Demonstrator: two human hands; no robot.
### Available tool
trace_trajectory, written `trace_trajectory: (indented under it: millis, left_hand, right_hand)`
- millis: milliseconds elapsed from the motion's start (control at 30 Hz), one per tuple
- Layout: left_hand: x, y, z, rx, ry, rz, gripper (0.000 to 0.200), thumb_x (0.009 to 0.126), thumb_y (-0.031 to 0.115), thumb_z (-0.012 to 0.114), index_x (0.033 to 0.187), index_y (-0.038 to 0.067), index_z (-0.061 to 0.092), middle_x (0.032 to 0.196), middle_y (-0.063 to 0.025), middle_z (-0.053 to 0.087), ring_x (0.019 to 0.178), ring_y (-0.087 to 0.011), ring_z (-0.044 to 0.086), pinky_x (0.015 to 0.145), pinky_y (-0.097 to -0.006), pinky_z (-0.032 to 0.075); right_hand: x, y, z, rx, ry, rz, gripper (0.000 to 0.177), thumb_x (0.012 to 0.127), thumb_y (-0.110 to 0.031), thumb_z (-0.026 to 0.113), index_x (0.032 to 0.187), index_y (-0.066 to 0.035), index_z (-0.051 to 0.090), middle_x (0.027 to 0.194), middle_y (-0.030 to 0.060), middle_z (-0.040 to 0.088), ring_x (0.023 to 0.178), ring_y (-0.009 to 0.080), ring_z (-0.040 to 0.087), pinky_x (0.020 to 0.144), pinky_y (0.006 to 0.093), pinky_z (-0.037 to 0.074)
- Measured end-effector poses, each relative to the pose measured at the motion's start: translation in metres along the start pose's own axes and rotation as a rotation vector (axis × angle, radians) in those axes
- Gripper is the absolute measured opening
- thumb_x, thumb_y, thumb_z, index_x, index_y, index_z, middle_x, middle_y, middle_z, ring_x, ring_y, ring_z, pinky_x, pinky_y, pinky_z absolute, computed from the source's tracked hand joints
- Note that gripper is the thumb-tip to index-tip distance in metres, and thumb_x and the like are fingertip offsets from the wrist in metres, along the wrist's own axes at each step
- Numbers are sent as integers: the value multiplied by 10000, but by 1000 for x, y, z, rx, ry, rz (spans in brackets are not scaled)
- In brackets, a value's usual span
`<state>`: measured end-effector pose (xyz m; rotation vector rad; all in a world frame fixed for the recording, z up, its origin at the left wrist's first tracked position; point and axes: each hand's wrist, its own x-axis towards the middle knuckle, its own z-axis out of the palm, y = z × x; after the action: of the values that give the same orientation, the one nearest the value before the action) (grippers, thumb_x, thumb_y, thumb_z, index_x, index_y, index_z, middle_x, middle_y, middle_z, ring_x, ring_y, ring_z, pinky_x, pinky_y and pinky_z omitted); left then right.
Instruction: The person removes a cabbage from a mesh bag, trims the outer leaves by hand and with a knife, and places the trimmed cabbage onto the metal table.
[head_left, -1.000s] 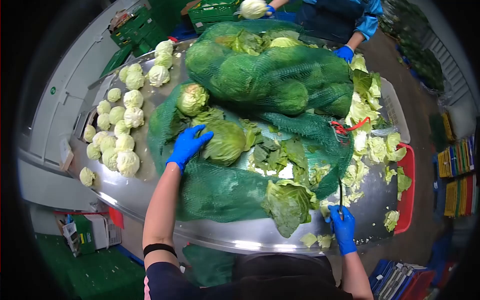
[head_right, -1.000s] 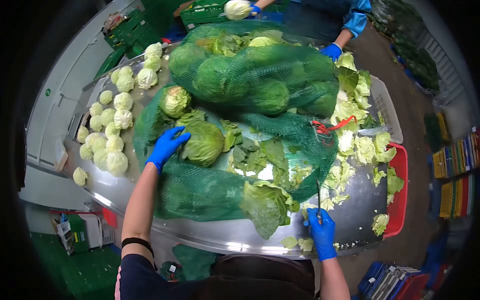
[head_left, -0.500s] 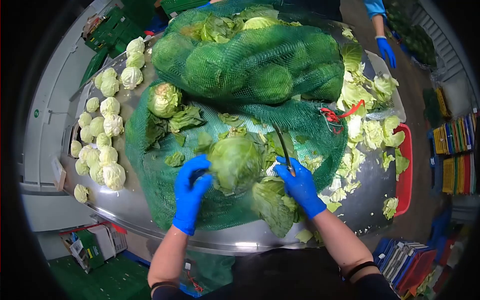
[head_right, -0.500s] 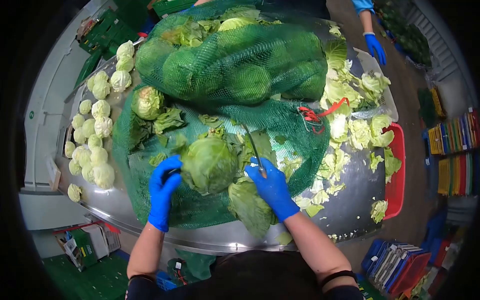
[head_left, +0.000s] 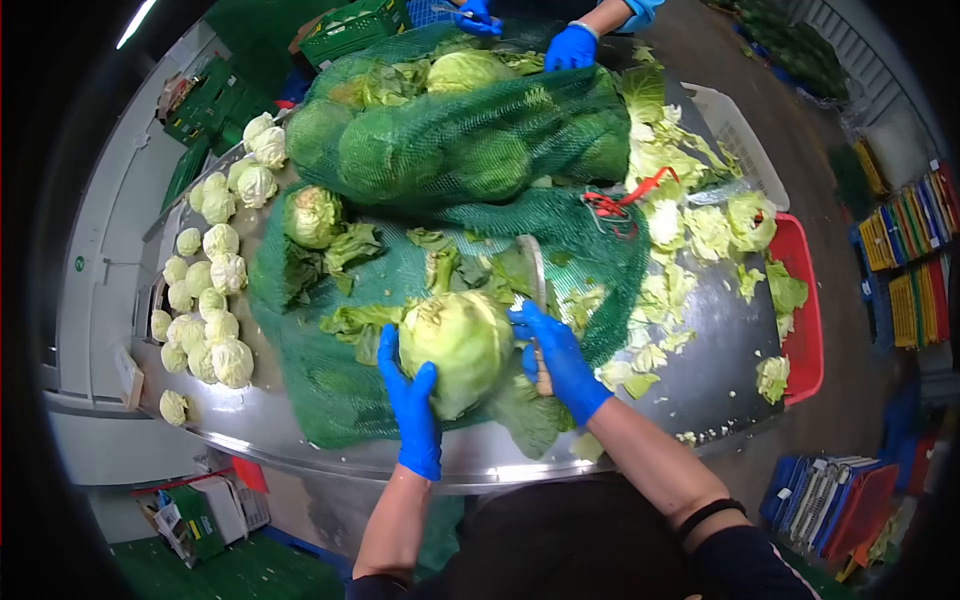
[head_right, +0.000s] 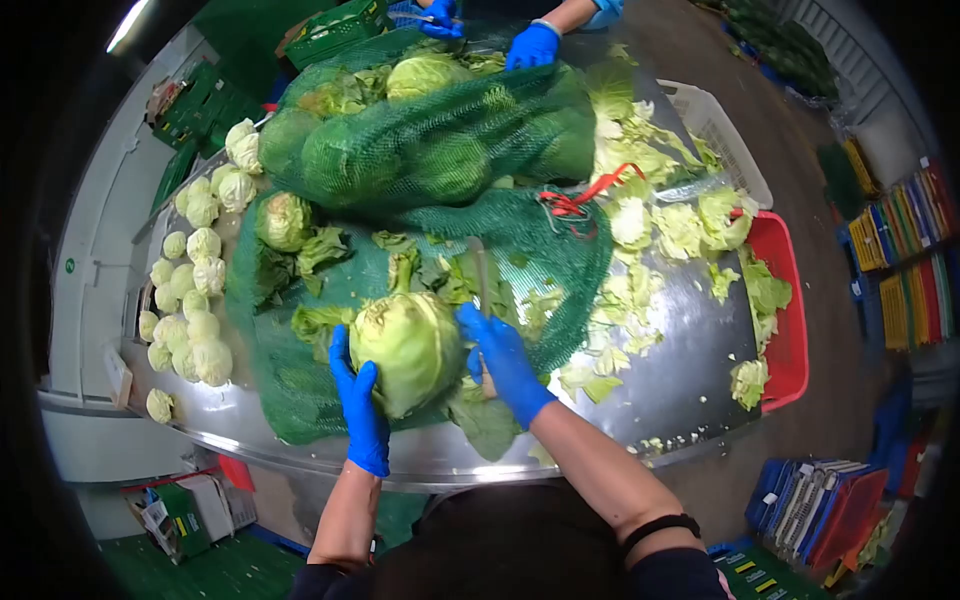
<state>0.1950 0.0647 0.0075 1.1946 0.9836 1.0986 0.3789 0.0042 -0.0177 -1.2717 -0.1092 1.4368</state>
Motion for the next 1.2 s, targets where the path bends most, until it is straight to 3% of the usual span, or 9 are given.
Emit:
trace_trajectory:
  millis: [233, 367, 500, 600, 700, 733, 833, 867, 1200]
  left_hand:
    - [-59, -5, 75, 75, -435, 263, 1166, 634, 373, 828, 1460, -13, 102, 1458, -180, 243, 1345, -303, 294, 1128, -406, 232]
    - [-78, -29, 125, 295, -764, 138, 1259, 559, 427, 869, 1449, -31, 107, 1431, -216, 266, 1341, -328, 291, 1121, -431, 248]
    - [-100, -38, 179, 783, -907, 257, 1171, 550, 406, 874, 1435, -1, 224, 1405, -278, 308, 1320, -412, 312, 1103, -469, 270]
    - [-104, -39, 200, 766, -950, 198, 1125, 551, 401, 874, 1421, 16, 274, 1393, -273, 340, 1304, -426, 327, 1087, -477, 290]
    - [-95, -37, 216, 763, -986, 170, 1091, 552, 401, 873, 1412, 37, 309, 1385, -268, 358, 1286, -430, 345, 1074, -479, 310]
    - [-91, -38, 220, 774, -988, 158, 1094, 550, 405, 874, 1411, 37, 309, 1380, -268, 362, 1285, -429, 346, 1073, -478, 312]
    - [-84, -45, 226, 791, -973, 177, 1118, 523, 399, 898, 1415, 48, 323, 1344, -229, 413, 1261, -372, 403, 1065, -438, 336]
    - [-81, -46, 229, 805, -978, 178, 1125, 519, 405, 899, 1415, 46, 322, 1342, -228, 415, 1260, -372, 404, 1066, -437, 334]
    - [-82, -44, 238, 828, -970, 123, 1101, 526, 413, 886, 1402, 46, 328, 1314, -214, 420, 1230, -383, 401, 1046, -447, 344]
  right_hand:
    - [-106, 16, -91, 234, 179, -235, 363, 916, -273, 611, 1174, -42, 504, 544, 4, 464, 385, 87, 419, 361, 254, 328]
    - [-137, 58, -154, 419, 306, -378, 342, 904, -232, 629, 1152, -28, 510, 581, -4, 476, 391, 79, 424, 361, 238, 341]
    - [-167, 70, -197, 192, 556, -168, 293, 880, -198, 665, 1090, -41, 533, 671, 11, 533, 408, 66, 443, 365, 230, 347]
    - [-179, 64, -221, -174, 597, -137, 290, 874, -193, 664, 1088, -43, 537, 753, 46, 580, 526, 134, 563, 460, 281, 447]
    - [-186, 43, -234, -837, 723, -741, 227, 877, -130, 595, 1085, -54, 543, 1000, 165, 625, 929, 315, 634, 781, 388, 502]
    - [-185, 39, -234, -825, 657, -764, 216, 875, -101, 573, 1086, -65, 545, 929, 201, 635, 850, 348, 643, 702, 415, 509]
    - [-192, 22, -236, -947, 443, -447, 201, 886, -118, 555, 1077, -59, 537, 799, 216, 629, 767, 382, 640, 633, 451, 500]
    - [-186, 23, -239, -926, 434, -555, 175, 891, -138, 539, 1043, -53, 522, 711, 228, 606, 693, 415, 619, 581, 473, 485]
    - [-158, 16, -249, -1114, 348, -239, 199, 913, -188, 496, 1032, -35, 451, 777, 261, 609, 748, 442, 607, 635, 511, 474]
